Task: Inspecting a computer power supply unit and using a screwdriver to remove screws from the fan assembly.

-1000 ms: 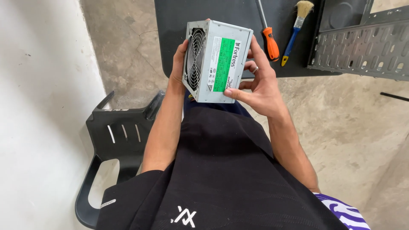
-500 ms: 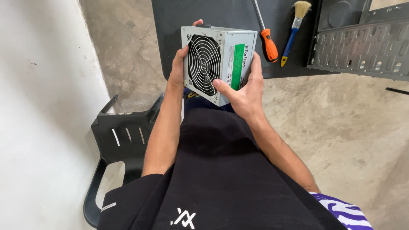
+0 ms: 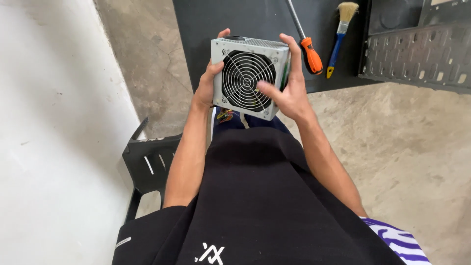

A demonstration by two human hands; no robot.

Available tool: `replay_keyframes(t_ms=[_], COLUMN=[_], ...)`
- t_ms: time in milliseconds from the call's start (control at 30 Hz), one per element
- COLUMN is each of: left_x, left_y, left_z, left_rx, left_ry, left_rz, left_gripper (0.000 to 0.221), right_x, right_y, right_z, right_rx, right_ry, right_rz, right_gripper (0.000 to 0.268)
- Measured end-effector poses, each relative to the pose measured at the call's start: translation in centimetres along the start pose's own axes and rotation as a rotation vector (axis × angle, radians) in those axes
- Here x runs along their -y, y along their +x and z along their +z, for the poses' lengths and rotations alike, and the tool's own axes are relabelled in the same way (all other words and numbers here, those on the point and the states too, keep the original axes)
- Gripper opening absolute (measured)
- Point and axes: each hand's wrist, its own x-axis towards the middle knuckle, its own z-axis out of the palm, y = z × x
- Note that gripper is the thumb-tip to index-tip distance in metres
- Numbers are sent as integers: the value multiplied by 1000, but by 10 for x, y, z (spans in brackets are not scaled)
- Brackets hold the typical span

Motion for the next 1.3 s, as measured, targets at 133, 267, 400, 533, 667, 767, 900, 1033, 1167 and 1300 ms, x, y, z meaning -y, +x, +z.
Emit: replay_keyframes(t_ms=[133, 267, 400, 533, 667, 767, 900, 1033, 1167, 1300], left_x=[-1, 5, 6, 0, 3, 3, 12, 14, 8, 13], left_y=[7, 29, 34, 39, 41, 42, 46, 41, 38, 40], left_z=[10, -17, -51, -51, -56, -43, -41, -38, -40, -58], left_rx=[-74, -218, -343, -259, -287, -349, -372, -310, -361, -374], left_ry=[68, 35, -48, -182, -159, -47, 99, 247, 539, 550], left_rz=[-24, -175, -397, -411, -427, -309, -127, -43, 49, 22], left_gripper=[72, 72, 62, 48, 49, 54, 80, 75, 80, 85], right_x=[-47, -80, -48, -29, -25, -67, -104, -123, -135, -139], right_y=[12, 23, 32, 31, 36, 38, 49, 51, 55, 57], right_z=[2, -9, -9, -7, -1, -1, -2, -4, -5, -3], right_rx=[-143, -192, -163, -77, -119, -191, -281, -296, -263, -250], right_ry=[240, 311, 393, 199, 44, 90, 370, 395, 510, 543], right_rz=[-84, 94, 455, 295, 409, 357, 364, 323, 274, 264], right_gripper=[53, 58, 51, 60, 85, 86, 78, 75, 75, 75])
